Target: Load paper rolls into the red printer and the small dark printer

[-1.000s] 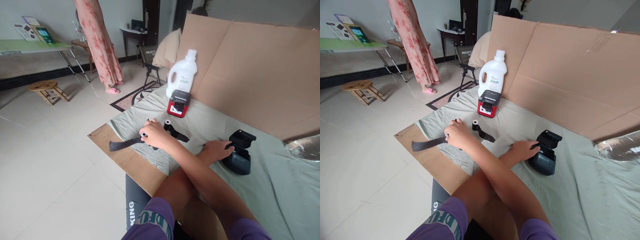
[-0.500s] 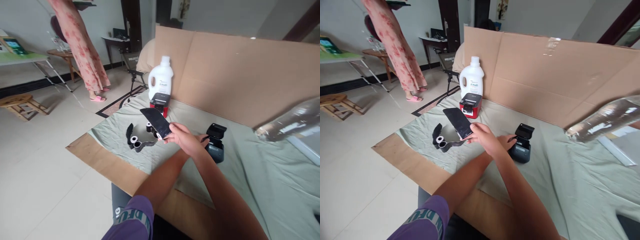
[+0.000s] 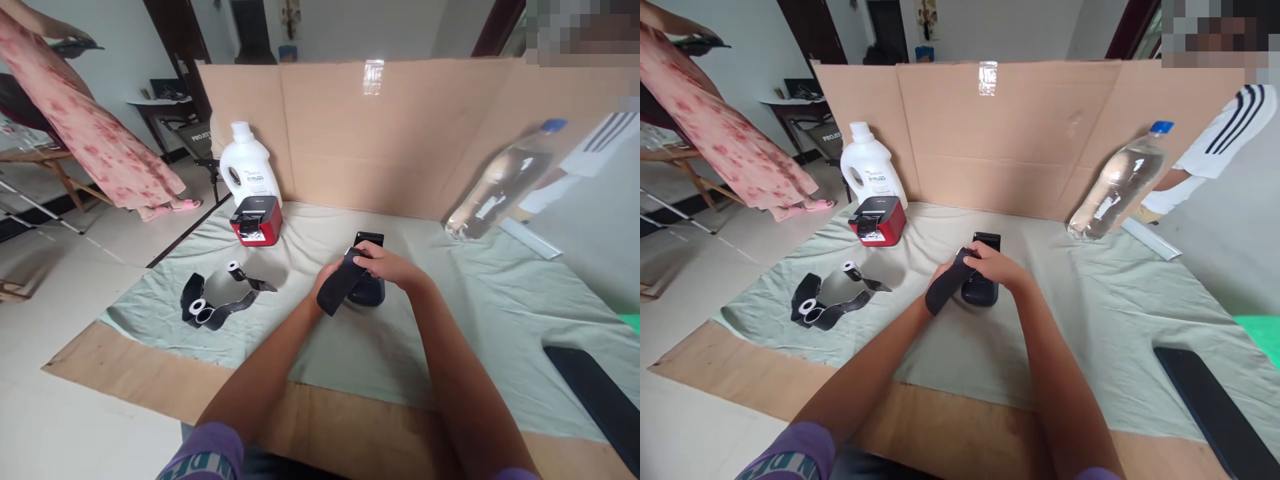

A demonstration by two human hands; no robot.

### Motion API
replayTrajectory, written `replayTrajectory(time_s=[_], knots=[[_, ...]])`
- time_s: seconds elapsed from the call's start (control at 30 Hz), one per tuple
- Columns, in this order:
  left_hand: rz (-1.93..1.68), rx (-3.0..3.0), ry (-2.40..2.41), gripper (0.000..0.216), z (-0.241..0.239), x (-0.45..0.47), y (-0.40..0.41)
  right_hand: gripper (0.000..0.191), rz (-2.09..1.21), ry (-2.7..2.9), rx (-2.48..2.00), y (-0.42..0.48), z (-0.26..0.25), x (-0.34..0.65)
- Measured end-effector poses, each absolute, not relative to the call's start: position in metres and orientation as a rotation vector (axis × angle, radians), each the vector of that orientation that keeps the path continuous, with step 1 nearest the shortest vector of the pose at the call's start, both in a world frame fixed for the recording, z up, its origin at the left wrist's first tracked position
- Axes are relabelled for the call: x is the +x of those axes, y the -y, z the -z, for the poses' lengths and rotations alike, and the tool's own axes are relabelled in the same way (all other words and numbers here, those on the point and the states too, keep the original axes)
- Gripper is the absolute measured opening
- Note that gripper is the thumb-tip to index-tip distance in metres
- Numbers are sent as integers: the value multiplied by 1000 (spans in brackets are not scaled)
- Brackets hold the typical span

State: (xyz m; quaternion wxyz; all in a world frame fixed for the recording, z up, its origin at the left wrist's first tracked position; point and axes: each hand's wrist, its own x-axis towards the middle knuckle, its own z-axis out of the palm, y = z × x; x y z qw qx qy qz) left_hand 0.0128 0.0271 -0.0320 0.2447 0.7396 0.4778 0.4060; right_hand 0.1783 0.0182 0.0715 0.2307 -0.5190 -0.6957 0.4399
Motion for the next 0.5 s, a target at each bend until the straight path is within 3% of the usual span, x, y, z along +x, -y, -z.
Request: replayTrajectory(time_s=[0.2, 0.5], knots=[[-1129, 1977, -1195, 10, 40, 10, -21, 19, -1003, 2153, -1298, -26, -65, 201], [-1428, 2248, -1265, 37, 40, 12, -8, 23, -797, 2161, -1366, -29, -58, 205]])
